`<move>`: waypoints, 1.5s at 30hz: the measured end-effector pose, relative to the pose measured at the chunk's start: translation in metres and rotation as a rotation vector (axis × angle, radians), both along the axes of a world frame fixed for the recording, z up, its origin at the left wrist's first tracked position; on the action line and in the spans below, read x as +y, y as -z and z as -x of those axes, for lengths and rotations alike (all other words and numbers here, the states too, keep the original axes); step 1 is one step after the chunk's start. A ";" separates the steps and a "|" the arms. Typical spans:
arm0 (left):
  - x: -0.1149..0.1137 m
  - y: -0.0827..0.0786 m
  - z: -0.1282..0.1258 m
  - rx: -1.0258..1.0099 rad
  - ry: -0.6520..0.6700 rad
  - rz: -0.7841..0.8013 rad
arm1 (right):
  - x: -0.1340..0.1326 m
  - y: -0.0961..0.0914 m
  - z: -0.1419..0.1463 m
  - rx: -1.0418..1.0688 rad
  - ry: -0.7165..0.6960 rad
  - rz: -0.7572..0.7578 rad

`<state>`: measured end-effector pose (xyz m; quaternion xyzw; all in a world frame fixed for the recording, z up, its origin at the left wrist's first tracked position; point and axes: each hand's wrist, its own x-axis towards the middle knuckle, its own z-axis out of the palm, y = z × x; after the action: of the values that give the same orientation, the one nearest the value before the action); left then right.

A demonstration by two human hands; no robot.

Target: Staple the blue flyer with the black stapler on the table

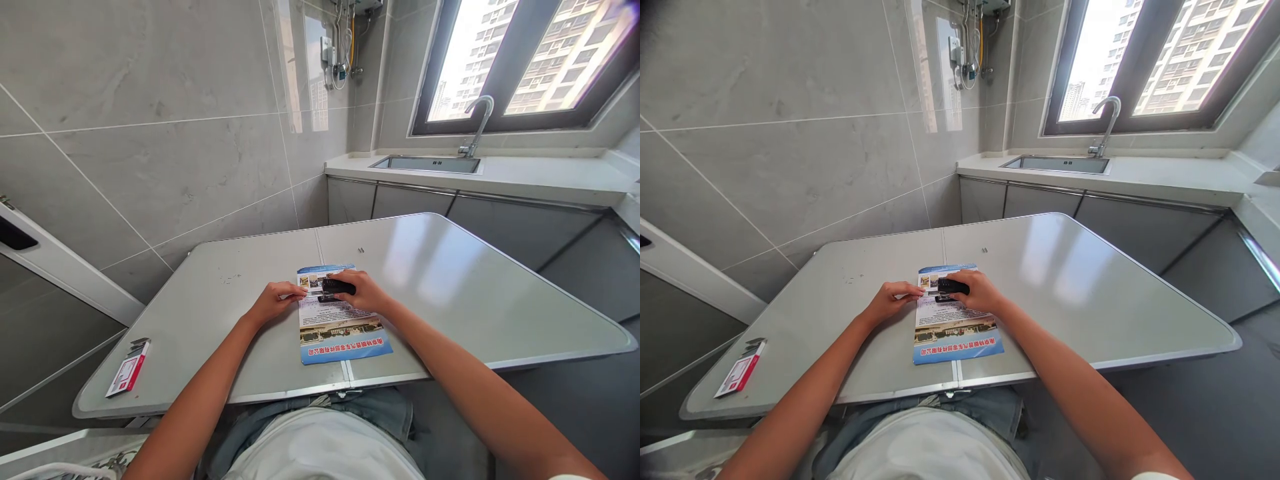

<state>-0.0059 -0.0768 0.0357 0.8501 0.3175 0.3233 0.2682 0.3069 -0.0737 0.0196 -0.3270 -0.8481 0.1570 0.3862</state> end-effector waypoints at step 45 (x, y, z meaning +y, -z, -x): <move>-0.001 0.021 -0.025 0.546 0.026 -0.153 | 0.031 -0.009 -0.084 -0.014 0.436 0.413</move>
<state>0.0189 -0.0780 0.0142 0.9275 0.3418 0.1020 0.1117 0.3911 -0.0430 0.0285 -0.5741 -0.7107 0.2373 0.3303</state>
